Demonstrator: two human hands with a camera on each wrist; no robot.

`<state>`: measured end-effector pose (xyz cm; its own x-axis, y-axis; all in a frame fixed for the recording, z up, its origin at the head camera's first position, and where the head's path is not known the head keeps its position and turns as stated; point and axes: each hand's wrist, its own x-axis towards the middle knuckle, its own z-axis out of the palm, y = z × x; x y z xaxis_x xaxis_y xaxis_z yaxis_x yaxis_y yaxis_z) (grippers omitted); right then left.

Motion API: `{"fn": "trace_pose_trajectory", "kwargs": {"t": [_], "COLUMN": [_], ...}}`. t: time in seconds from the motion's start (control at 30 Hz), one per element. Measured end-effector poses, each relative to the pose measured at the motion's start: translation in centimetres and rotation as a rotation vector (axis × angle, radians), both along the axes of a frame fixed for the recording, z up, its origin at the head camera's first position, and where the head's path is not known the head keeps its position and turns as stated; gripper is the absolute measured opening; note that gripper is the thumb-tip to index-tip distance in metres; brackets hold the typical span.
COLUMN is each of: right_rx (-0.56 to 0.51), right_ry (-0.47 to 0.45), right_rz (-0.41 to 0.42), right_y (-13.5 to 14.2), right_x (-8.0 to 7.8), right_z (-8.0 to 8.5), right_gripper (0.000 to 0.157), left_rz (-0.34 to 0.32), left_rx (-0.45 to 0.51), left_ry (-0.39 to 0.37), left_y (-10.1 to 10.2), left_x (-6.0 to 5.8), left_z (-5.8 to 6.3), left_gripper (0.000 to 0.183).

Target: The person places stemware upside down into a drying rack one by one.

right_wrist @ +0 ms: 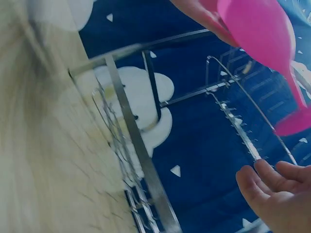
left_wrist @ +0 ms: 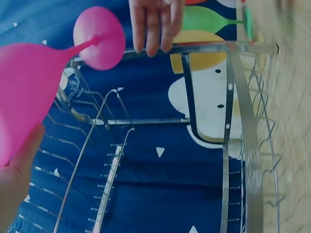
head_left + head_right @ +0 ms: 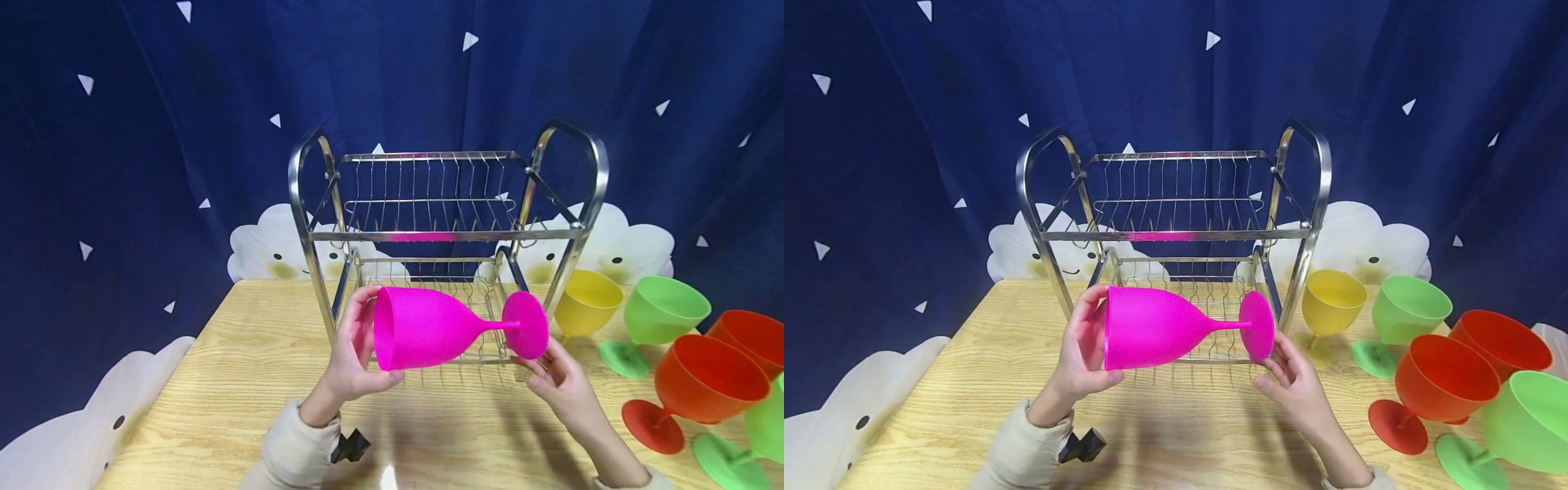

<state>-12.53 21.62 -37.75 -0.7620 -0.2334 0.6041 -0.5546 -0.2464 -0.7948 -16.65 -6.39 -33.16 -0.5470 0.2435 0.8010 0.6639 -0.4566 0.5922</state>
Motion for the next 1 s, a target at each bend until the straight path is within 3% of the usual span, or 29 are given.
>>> {"fn": "trace_pose_trajectory", "kwargs": {"t": [0.17,0.23,0.37,0.57,0.83,1.0], "right_rx": [0.1,0.094,-0.035,-0.298,-0.356,-0.393], "right_ry": [-0.006,0.007,-0.019,-0.11,-0.107,-0.129], "right_rz": [0.055,0.098,0.189,0.231,0.249,0.212], "right_y": [-1.6,-2.4,-3.7,-4.5,-5.4,-6.1], "right_x": [-0.4,-0.6,-1.0,-1.0,-0.7,-0.5], "right_z": [-0.4,-0.4,-0.2,0.5,1.1,1.3], "right_gripper": [0.048,0.047,0.038,0.03,0.034,0.033], "left_rz": [0.009,0.005,-0.021,-0.067,-0.067,-0.01], "left_rx": [0.016,-0.001,-0.038,-0.073,-0.115,-0.184], "left_ry": [-0.006,-0.014,-0.019,-0.003,-0.03,-0.013], "left_y": [0.7,1.0,1.3,1.7,1.4,1.5], "left_x": [0.2,0.3,0.4,0.5,0.5,0.5], "left_z": [0.0,-0.1,-0.4,-1.2,-2.1,-2.5], "left_gripper": [0.08,0.084,0.087,0.09,0.095,0.099]}}
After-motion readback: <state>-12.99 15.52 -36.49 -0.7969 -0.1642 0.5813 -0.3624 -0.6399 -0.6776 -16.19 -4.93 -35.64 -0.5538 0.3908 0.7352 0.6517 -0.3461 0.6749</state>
